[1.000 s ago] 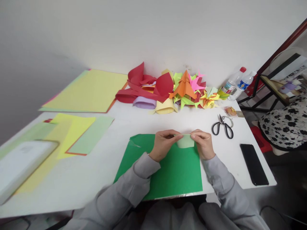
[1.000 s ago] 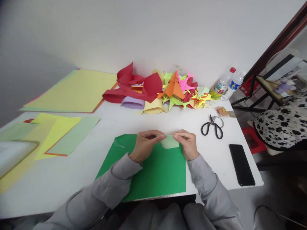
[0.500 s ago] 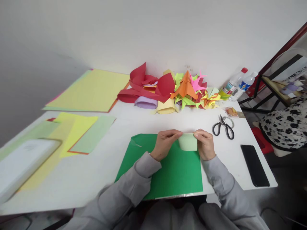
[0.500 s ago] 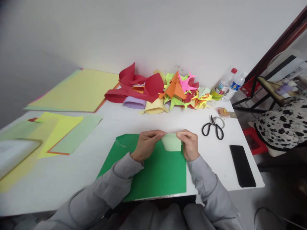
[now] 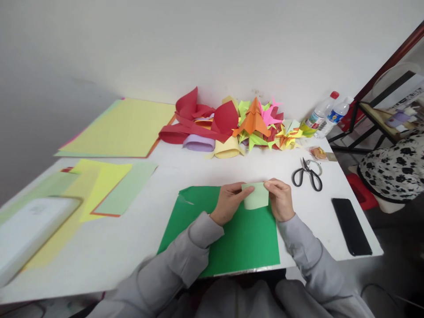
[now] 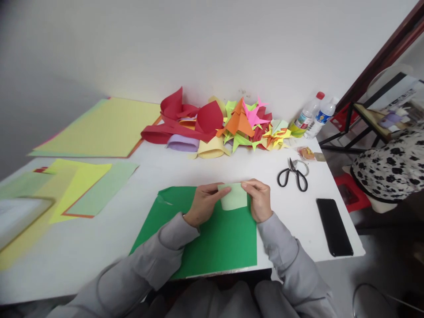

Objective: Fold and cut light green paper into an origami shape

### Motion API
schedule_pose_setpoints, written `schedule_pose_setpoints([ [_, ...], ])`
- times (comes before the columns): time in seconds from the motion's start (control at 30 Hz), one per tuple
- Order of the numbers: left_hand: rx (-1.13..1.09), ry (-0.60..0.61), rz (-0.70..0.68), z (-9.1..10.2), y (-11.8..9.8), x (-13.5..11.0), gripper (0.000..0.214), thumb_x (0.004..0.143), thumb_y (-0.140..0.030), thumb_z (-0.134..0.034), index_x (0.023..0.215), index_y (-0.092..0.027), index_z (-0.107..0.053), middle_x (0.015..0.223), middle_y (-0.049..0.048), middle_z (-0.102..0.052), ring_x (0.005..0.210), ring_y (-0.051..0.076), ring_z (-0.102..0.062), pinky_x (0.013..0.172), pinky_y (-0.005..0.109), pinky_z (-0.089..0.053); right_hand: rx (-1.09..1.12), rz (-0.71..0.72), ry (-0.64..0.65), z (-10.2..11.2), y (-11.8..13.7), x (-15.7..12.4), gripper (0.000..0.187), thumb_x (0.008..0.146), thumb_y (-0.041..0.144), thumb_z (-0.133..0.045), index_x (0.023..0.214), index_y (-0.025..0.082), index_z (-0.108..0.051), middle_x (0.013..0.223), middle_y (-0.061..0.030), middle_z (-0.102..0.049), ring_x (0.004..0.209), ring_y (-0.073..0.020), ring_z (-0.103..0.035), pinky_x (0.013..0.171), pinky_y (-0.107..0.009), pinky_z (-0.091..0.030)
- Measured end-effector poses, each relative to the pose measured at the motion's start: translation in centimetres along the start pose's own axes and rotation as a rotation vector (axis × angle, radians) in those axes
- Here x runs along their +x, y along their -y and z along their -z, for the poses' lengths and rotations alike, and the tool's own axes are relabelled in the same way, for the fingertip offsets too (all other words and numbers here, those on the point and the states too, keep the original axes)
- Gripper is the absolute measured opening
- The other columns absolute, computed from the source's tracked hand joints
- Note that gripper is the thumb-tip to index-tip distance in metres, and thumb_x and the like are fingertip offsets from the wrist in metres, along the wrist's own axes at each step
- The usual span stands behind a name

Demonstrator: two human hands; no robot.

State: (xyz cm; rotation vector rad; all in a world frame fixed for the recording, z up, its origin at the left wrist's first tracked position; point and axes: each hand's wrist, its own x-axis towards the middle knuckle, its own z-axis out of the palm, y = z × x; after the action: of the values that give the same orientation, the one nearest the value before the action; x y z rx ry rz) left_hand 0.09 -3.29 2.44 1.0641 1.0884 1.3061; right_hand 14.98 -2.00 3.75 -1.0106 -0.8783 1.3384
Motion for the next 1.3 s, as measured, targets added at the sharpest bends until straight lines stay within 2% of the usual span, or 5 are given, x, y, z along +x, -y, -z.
schedule_pose_setpoints([
  [0.23,-0.096,-0.01,0.081,0.3,0.8,0.4,0.03,0.063,-0.041,-0.077,0.06,-0.013,-0.069,0.055,0.0004,-0.061,0.052,0.013,-0.052,0.05,0.026,-0.045,0.029,-0.142,-0.025,0.1,-0.3,0.0,0.016,0.055,0.029,-0.083,0.063,0.02,-0.073,0.059,0.0003,-0.067,0.054,-0.0128,-0.052,0.056,-0.028,-0.043],
  [0.47,-0.204,-0.038,0.169,0.4,0.3,0.5,0.028,0.059,-0.038,-0.081,0.063,-0.012,-0.071,0.055,0.0014,-0.063,0.053,0.014,-0.055,0.053,0.029,-0.047,0.051,-0.177,0.125,0.3,0.1,0.2,0.041,0.076,0.054,-0.065,0.062,0.016,-0.068,0.054,-0.0026,-0.062,0.05,-0.013,-0.051,0.05,-0.026,-0.042],
  [0.6,-0.177,-0.019,0.151,0.5,0.2,0.5,0.027,0.061,-0.038,-0.079,0.064,-0.013,-0.07,0.055,0.0009,-0.062,0.053,0.014,-0.054,0.052,0.028,-0.046,-0.093,-0.113,0.145,0.7,-0.1,0.2,0.029,0.069,0.047,-0.075,0.069,0.018,-0.071,0.056,0.0006,-0.062,0.052,-0.0125,-0.052,0.052,-0.026,-0.043],
  [0.73,-0.096,0.004,0.08,0.5,-0.1,0.4,0.028,0.063,-0.037,-0.078,0.057,-0.013,-0.066,0.051,-0.0017,-0.056,0.048,0.01,-0.046,0.046,0.023,-0.037,-0.218,-0.022,0.128,0.8,-0.2,0.1,0.02,0.065,0.038,-0.079,0.07,0.02,-0.073,0.063,0.0006,-0.068,0.055,-0.0128,-0.054,0.056,-0.027,-0.045],
  [1.3,0.087,0.02,-0.05,0.4,-1.0,0.2,0.03,0.069,-0.038,-0.072,0.057,-0.013,-0.063,0.051,-0.0035,-0.047,0.05,0.008,-0.039,0.046,0.022,-0.03,-0.33,0.176,0.109,0.7,0.3,-0.1,0.01,0.069,0.03,-0.075,0.065,0.021,-0.073,0.059,0.0016,-0.06,0.054,-0.011,-0.045,0.051,-0.027,-0.034],
])
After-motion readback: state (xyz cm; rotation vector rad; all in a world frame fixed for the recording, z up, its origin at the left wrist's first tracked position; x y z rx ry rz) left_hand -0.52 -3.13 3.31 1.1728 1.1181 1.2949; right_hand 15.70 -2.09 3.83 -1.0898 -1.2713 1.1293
